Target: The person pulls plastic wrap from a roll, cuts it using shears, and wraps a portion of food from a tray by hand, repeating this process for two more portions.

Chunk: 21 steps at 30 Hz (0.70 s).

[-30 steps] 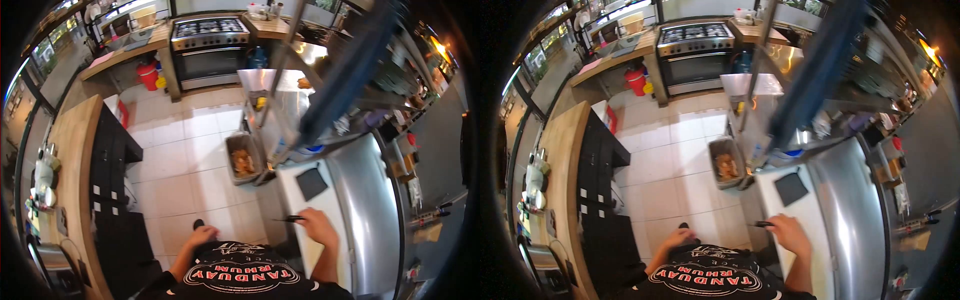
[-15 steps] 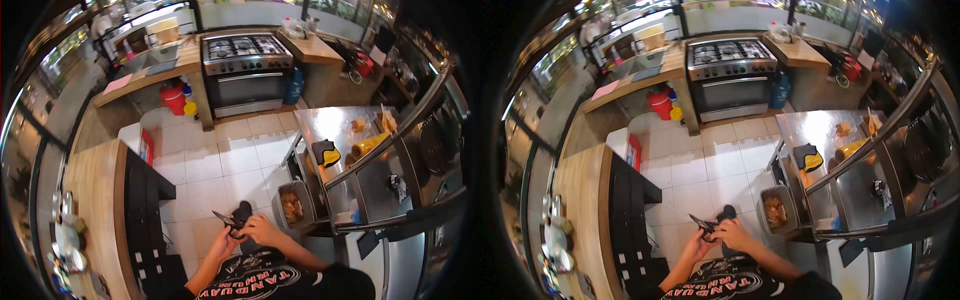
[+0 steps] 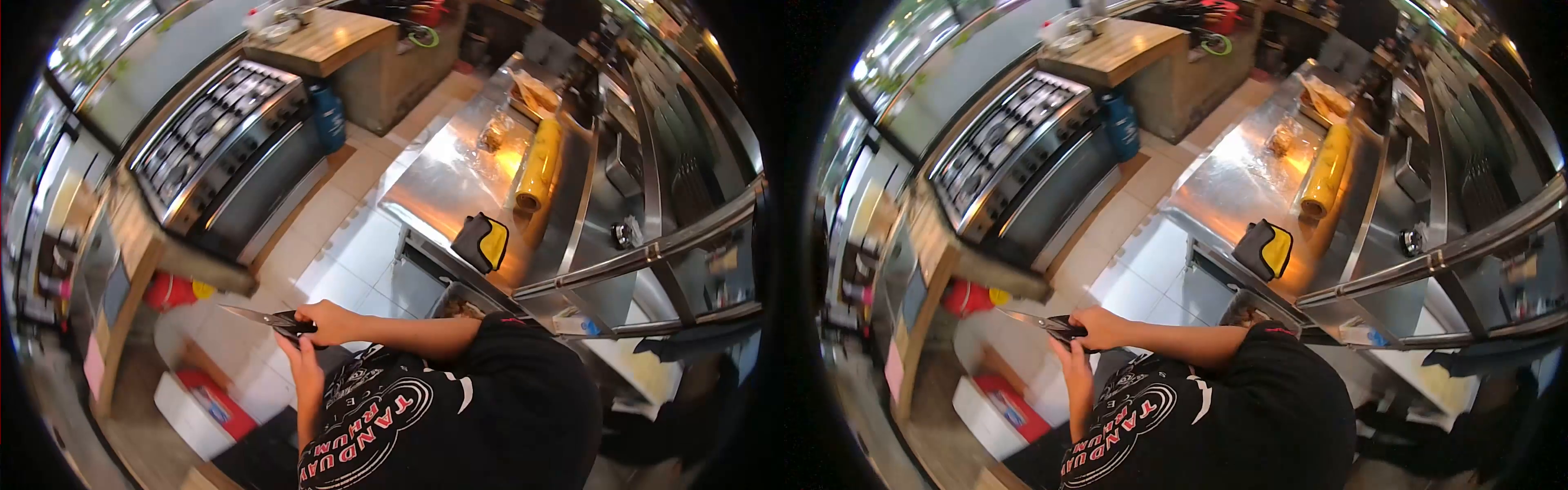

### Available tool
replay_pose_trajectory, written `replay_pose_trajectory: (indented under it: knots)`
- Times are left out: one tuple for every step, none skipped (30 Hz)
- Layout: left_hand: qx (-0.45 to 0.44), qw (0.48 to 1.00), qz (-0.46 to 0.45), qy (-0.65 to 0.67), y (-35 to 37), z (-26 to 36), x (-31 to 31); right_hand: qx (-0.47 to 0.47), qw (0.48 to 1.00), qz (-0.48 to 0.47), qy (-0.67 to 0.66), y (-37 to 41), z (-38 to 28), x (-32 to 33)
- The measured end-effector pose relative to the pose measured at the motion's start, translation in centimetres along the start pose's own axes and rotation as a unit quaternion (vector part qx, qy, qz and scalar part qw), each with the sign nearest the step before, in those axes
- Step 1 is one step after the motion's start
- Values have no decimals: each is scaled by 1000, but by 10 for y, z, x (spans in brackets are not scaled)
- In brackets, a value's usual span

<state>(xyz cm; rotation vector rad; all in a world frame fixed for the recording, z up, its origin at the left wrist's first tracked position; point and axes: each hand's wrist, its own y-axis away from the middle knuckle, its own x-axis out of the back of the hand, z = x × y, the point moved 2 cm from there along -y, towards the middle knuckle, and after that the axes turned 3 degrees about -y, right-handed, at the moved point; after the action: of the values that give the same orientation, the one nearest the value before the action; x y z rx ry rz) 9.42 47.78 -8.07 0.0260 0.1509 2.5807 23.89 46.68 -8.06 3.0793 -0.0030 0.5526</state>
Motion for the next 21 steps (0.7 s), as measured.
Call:
replay_pose_trajectory:
  knots:
    - [-10, 997, -46, -57, -30, 12, -8, -37, 997, 44, -53, -22, 15, 14]
    - [26, 992, -74, -101, -60, 13, -8, -70, 988, 90, -107, -44, 33, 28]
    - [22, 989, -100, -107, -95, 9, -2, -74, 983, 118, -122, -64, 58, 41]
    - [35, 978, -189, -88, -133, -1, -1, -108, 976, 143, -126, -80, 83, 55]
    - [49, 957, -278, -73, -173, -13, 1, -110, 958, 186, -189, -87, 109, 70]
    - [-33, 918, -361, -160, -217, -27, 5, -136, 944, 241, -178, -96, 150, 80]
    - [35, 899, -399, -175, -254, -24, 6, -140, 934, 295, -144, -93, 177, 97]
    - [105, 877, -430, -187, -282, -25, 1, -228, 908, 333, -113, -81, 198, 116]
    - [98, 883, -416, -193, -312, -40, 2, -267, 878, 394, -54, -60, 214, 132]
    - [96, 870, -439, -200, -346, -45, 0, -290, 843, 451, -31, -37, 229, 146]
    - [72, 831, -485, -262, -383, -46, -4, -363, 803, 467, -78, -15, 206, 167]
    - [48, 785, -526, -323, -418, -47, -11, -419, 735, 508, -166, 11, 214, 176]
    - [11, 764, -549, -339, -451, -47, -22, -436, 725, 508, -160, 45, 235, 183]
    - [-2, 748, -565, -349, -484, -47, -38, -512, 668, 532, -99, 66, 199, 200]
    - [-20, 725, -585, -362, -514, -39, -59, -471, 632, 603, -124, 108, 236, 192]
    - [-39, 702, -605, -374, -541, -30, -87, -464, 578, 646, -182, 134, 232, 197]
    - [-43, 686, -621, -377, -563, -22, -118, -406, 547, 689, -249, 170, 248, 194]
    - [-87, 662, -632, -393, -582, -13, -153, -341, 512, 725, -310, 197, 270, 193]
    - [-134, 636, -641, -407, -598, -6, -193, -337, 495, 737, -313, 201, 262, 210]
    - [-141, 622, -653, -408, -608, -3, -235, -375, 491, 713, -330, 195, 231, 237]
    - [-181, 614, -669, -378, -614, 1, -279, -411, 488, 687, -348, 195, 218, 258]
